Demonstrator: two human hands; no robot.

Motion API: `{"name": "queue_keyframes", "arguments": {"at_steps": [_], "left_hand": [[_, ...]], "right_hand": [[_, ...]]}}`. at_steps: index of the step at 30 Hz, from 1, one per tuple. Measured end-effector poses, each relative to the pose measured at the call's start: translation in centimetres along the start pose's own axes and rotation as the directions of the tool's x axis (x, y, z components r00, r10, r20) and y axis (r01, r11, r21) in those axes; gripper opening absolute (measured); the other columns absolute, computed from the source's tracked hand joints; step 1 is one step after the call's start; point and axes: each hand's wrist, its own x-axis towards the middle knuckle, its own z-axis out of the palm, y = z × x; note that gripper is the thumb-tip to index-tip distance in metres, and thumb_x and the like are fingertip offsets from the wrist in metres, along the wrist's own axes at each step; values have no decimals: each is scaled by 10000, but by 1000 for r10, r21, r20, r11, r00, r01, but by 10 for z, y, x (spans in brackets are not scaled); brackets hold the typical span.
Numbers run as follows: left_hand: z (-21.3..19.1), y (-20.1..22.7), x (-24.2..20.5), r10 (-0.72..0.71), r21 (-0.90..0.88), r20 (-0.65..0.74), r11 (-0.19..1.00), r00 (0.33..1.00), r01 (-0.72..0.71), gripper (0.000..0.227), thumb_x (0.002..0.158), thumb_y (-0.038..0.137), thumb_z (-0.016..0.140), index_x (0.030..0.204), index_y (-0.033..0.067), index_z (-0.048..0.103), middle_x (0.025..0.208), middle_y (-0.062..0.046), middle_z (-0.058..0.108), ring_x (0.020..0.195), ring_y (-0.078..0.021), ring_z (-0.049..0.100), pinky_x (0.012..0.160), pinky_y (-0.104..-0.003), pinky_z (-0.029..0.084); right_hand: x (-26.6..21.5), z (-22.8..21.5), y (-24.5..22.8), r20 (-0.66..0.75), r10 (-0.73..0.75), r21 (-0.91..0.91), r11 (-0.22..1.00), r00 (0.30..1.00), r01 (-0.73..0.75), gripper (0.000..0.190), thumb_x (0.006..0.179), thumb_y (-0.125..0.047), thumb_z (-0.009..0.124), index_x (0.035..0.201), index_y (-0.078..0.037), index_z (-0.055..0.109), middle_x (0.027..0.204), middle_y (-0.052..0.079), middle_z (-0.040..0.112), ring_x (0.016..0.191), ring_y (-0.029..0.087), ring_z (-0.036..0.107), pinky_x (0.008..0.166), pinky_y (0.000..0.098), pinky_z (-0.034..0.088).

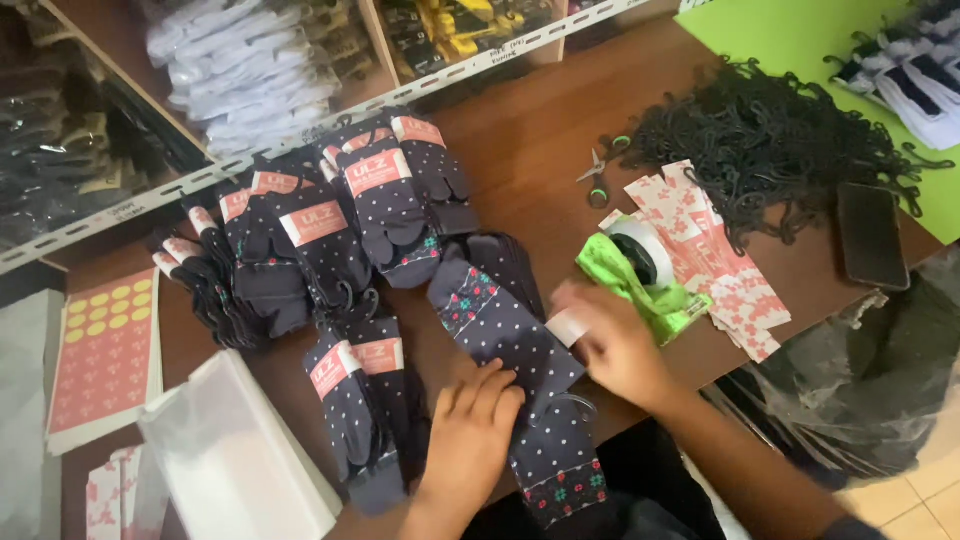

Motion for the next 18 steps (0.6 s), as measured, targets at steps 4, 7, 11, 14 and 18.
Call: {"name": "queue_keyframes", "arguments": {"at_steps": [4, 7, 11, 14, 18], "left_hand": [[-9, -12, -1, -20, -182, 140, 982, 990, 46, 300, 875, 159, 606, 1157, 194, 705, 1291, -6, 702, 1312, -259, 583, 934, -445, 439], [-23, -41, 8, 45, -224, 212, 975, 976, 4, 388, 828, 127, 637, 1188, 214, 753, 1327, -18, 696, 1340, -280, 555, 1003, -483, 421], [-25, -44, 29, -85, -631, 112, 764, 990, 137, 68, 948, 171, 704, 952, 194, 767, 998, 88, 787, 1207, -221, 694, 977, -398, 420], [16, -34, 26, -335, -584, 160, 726, 928, 363, 133, 861, 218, 774, 955, 128, 800, 936, 8, 769, 981, -198, 672, 862, -373, 494], [-7, -18, 48, -444, -383, 455, 685, 772, 620, 358, 851, 296, 674, 1203, 287, 740, 926, 114, 766, 1143, -180, 601, 933, -481, 380]], "right_hand": [[3, 0, -13, -67, 447, 394, 833, 892, -388, 423, 903, -143, 730, 1297, -127, 577, 1353, 89, 617, 1119, 215, 649, 926, 328, 531], [12, -2, -5, 84, 15, 275, 961, 996, -37, 210, 906, -221, 779, 1115, -201, 779, 1246, 13, 688, 975, 202, 655, 888, 362, 487], [18, 3, 10, 287, -35, 357, 931, 957, -73, 154, 815, -228, 864, 955, -190, 812, 1228, 0, 703, 963, 238, 670, 851, 397, 488], [26, -1, 1, 465, 300, 261, 853, 833, -453, 490, 679, -230, 942, 1090, -209, 678, 1073, -43, 724, 831, 146, 646, 702, 285, 488], [14, -14, 3, 412, 327, 226, 867, 850, -443, 556, 673, -272, 953, 1124, -155, 649, 1032, 9, 720, 843, 187, 662, 730, 311, 492]]}}
